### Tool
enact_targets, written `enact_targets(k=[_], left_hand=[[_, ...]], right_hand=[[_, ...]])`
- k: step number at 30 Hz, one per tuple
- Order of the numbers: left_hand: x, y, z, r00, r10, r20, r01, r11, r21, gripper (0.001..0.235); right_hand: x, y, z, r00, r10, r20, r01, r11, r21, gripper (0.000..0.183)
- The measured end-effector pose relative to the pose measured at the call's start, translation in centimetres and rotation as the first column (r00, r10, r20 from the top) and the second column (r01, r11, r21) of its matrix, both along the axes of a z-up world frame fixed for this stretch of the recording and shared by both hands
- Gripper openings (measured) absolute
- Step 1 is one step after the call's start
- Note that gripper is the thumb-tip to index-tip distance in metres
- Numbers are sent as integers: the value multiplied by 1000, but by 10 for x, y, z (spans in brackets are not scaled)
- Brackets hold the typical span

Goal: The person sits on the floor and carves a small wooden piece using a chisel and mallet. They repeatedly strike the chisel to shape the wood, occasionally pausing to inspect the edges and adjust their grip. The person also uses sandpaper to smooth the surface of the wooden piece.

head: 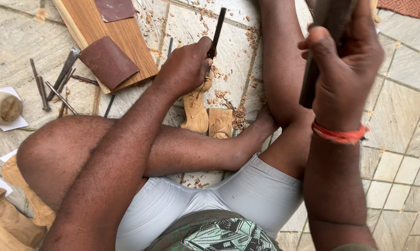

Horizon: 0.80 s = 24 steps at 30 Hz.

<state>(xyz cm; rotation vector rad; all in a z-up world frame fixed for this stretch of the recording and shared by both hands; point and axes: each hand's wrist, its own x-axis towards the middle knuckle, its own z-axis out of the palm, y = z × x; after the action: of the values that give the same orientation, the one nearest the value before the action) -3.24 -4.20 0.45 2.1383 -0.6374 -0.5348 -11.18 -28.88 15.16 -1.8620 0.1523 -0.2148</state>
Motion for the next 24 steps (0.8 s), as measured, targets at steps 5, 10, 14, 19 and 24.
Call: enact_targets(k=[5, 10, 14, 19, 24], left_hand=[[0, 3, 2, 999, -14, -45, 15, 1000, 16, 17], [-2, 3, 1, 1000, 1, -10, -1, 1000, -14, 16], [-2, 1, -1, 1000, -10, 18, 10, 1000, 25, 17], [-1, 0, 5, 998, -21, 53, 18, 999, 50, 16], [-5, 2, 1, 1000, -18, -10, 18, 1000, 17, 23]], right_hand=[[7, -4, -18, 985, 109, -134, -145, 942, -304, 64], [12, -7, -12, 953, 199, -227, -302, 630, -715, 69], [16, -13, 1, 960, 165, -225, -277, 668, -691, 64], [21, -15, 16, 913, 312, -264, -391, 475, -789, 63], [22, -10, 9, 969, 167, -185, -240, 823, -515, 36]])
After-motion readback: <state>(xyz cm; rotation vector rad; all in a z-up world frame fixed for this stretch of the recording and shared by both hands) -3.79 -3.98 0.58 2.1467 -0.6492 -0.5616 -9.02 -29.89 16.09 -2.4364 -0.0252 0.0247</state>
